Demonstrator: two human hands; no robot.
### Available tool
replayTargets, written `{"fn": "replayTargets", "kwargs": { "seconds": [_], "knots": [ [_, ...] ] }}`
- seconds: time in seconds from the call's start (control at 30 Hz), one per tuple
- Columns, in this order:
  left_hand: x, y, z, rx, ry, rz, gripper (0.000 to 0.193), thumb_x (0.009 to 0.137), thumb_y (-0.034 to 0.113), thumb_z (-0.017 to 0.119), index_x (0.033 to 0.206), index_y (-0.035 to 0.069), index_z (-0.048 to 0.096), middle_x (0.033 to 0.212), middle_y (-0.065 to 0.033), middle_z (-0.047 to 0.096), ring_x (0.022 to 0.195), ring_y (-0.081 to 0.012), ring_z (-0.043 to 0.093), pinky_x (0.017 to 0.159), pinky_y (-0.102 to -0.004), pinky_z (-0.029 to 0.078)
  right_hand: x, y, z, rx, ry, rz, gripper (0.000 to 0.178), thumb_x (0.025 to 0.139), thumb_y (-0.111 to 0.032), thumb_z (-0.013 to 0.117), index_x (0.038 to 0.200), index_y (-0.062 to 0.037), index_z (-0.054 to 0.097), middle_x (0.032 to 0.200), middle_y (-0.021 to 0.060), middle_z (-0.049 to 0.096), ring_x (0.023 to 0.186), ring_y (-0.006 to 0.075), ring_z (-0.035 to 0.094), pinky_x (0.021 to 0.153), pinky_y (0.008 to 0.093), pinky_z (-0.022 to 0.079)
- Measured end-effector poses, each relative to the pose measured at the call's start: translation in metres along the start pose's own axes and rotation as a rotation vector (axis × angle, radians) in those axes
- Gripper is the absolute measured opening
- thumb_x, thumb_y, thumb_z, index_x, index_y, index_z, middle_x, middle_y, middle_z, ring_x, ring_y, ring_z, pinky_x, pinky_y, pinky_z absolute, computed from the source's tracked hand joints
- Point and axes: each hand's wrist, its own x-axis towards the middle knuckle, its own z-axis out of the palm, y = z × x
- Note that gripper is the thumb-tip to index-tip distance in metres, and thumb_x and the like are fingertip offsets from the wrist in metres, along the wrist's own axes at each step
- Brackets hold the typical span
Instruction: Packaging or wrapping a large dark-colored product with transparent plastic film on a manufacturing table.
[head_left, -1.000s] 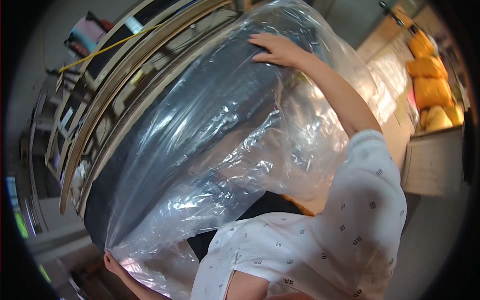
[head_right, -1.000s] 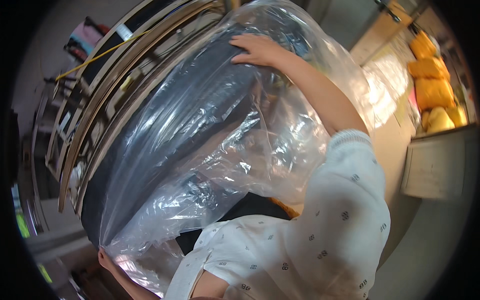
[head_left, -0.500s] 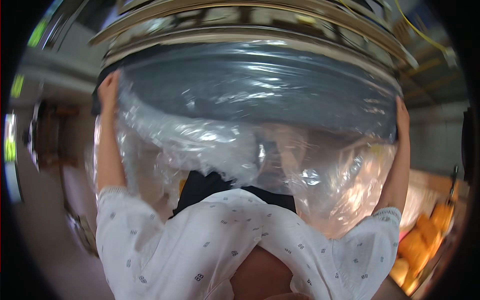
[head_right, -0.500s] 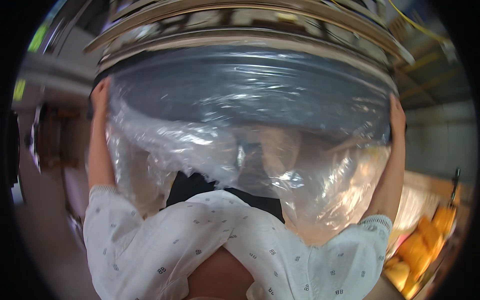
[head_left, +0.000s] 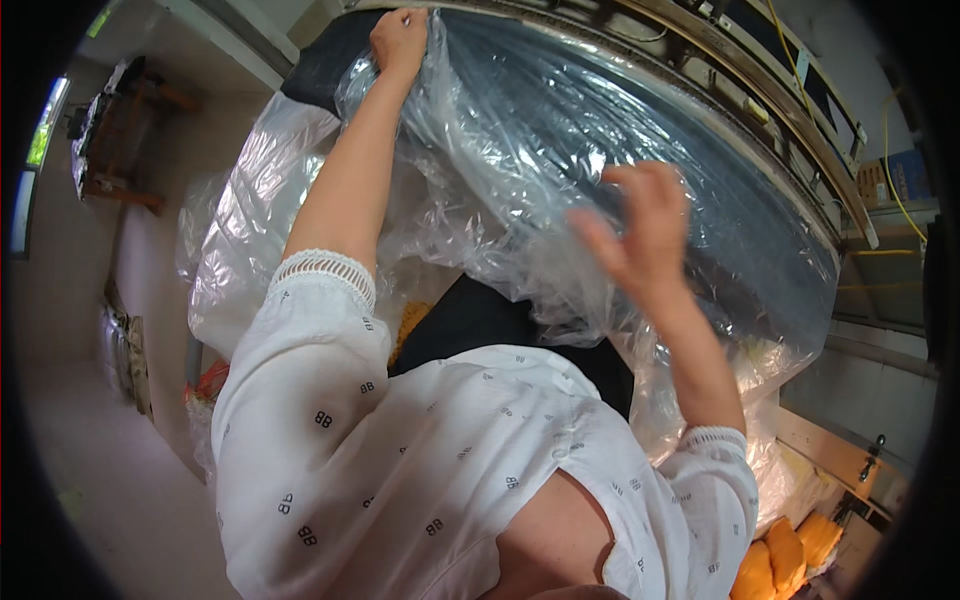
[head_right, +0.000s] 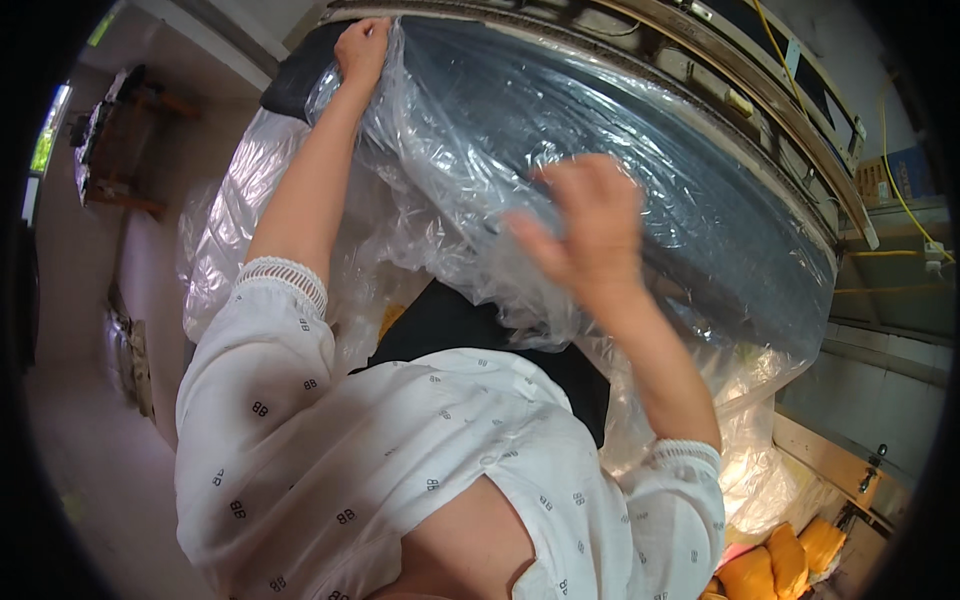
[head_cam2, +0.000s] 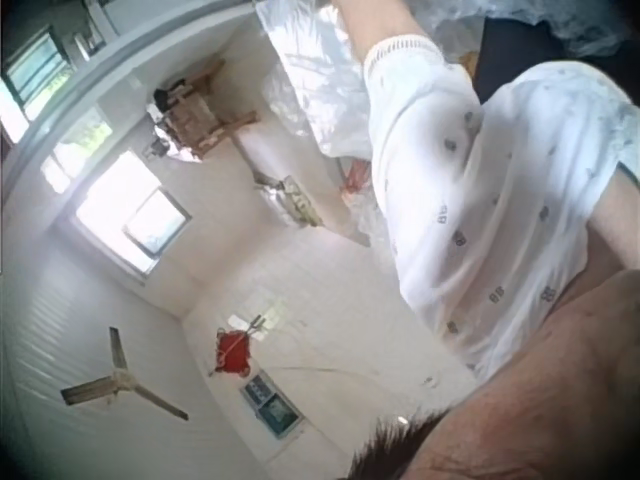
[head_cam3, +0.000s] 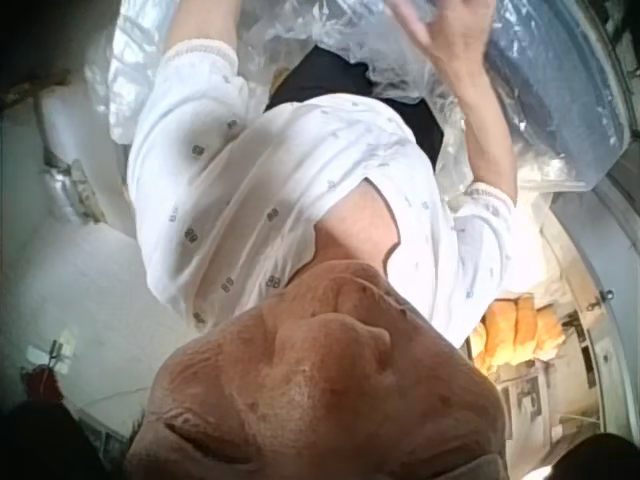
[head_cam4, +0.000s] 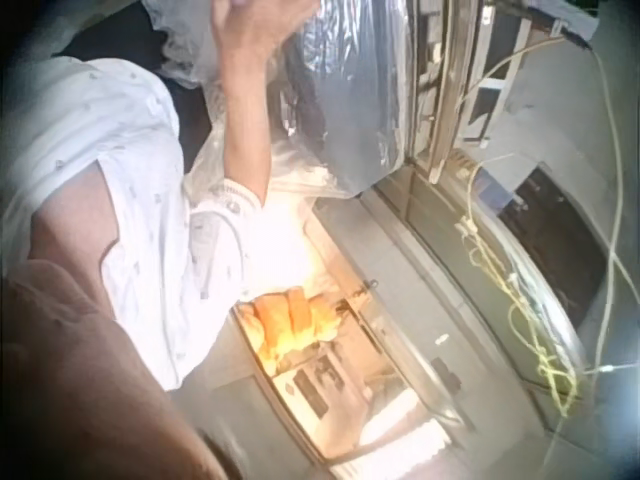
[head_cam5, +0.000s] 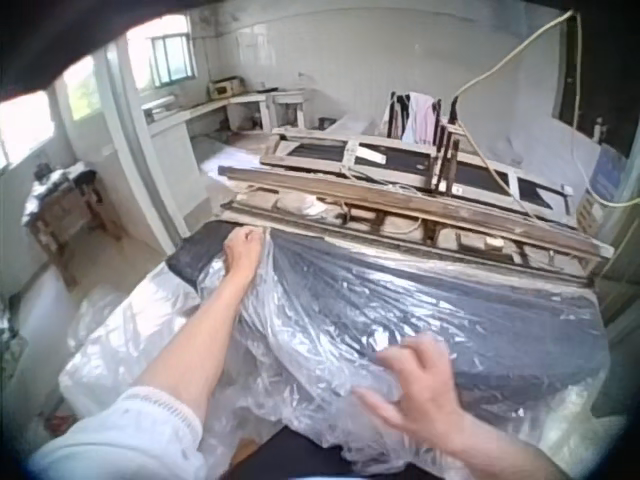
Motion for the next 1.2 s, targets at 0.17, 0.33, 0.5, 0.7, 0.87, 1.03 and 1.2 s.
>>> {"fn": "replayTargets", "kwargs": {
  "seconds": [0.17,0.33,0.5,0.7,0.87,1.03,1.2],
  "knots": [
    [-0.005,0.028,0.026,-0.029,-0.022,0.001,0.029,0.076,0.033,0.060,0.082,0.007,0.068,0.084,-0.0159,0.063,0.082,-0.0343,0.060,0.072,-0.0398,0.046,0.016,-0.010,0.075,-0.213,-0.215,-0.062,0.030,0.072,-0.019,0.067,0.098,-0.0093,0.056,0.089,0.0096,0.051,0.079,0.0227,0.050,0.069,0.0336,0.038],
    [0.000,0.006,0.011,-0.049,-0.029,-0.011,0.030,0.077,0.037,0.059,0.082,0.008,0.068,0.086,-0.0154,0.063,0.084,-0.0337,0.059,0.074,-0.0399,0.046,0.025,0.024,0.022,0.901,-0.065,0.614,0.020,0.083,-0.022,0.061,0.095,-0.0075,0.056,0.085,0.0048,0.055,0.074,0.0123,0.052,0.062,0.0248,0.040],
    [0.000,0.013,0.013,-0.023,-0.062,-0.005,0.032,0.078,0.039,0.060,0.084,0.009,0.068,0.089,-0.0132,0.064,0.084,-0.0319,0.060,0.074,-0.0384,0.046,-0.039,0.002,-0.045,1.322,-1.023,0.715,0.027,0.083,-0.032,0.062,0.084,-0.0051,0.058,0.074,-0.0013,0.056,0.067,0.0087,0.052,0.061,0.0230,0.042],
    [0.008,0.002,0.008,0.006,-0.098,0.022,0.034,0.079,0.040,0.059,0.089,0.010,0.068,0.087,-0.0132,0.065,0.084,-0.0316,0.060,0.074,-0.0370,0.046,-0.065,0.007,-0.180,1.872,0.163,-0.022,0.012,0.087,-0.018,0.049,0.076,-0.0142,0.050,0.064,-0.0066,0.049,0.061,0.0068,0.043,0.058,0.0235,0.034],
    [0.004,-0.001,0.021,-0.013,-0.150,0.068,0.034,0.080,0.040,0.058,0.091,0.009,0.068,0.086,-0.0120,0.066,0.080,-0.0275,0.062,0.071,-0.0348,0.046,-0.185,0.128,-0.209,1.713,1.014,0.120,0.036,0.087,-0.043,0.052,0.085,-0.0067,0.053,0.065,-0.0035,0.044,0.058,0.0078,0.038,0.054,0.0236,0.030],
    [0.008,-0.054,-0.023,0.104,-0.221,0.133,0.035,0.082,0.039,0.057,0.091,0.007,0.068,0.088,-0.0104,0.066,0.080,-0.0250,0.062,0.072,-0.0329,0.046,-0.222,0.107,-0.154,1.174,1.140,1.107,0.036,0.084,-0.039,0.059,0.102,-0.0082,0.056,0.064,-0.0052,0.039,0.049,0.0064,0.032,0.044,0.0186,0.025],
    [-0.001,-0.009,-0.042,0.100,-0.277,0.170,0.035,0.084,0.037,0.056,0.091,0.004,0.066,0.085,-0.0105,0.066,0.079,-0.0258,0.061,0.073,-0.0331,0.045,-0.265,0.111,-0.195,0.794,0.815,1.281,0.017,0.087,-0.028,0.053,0.082,-0.0113,0.056,0.055,-0.0052,0.041,0.048,0.0044,0.036,0.041,0.0212,0.023]
  ]
}}
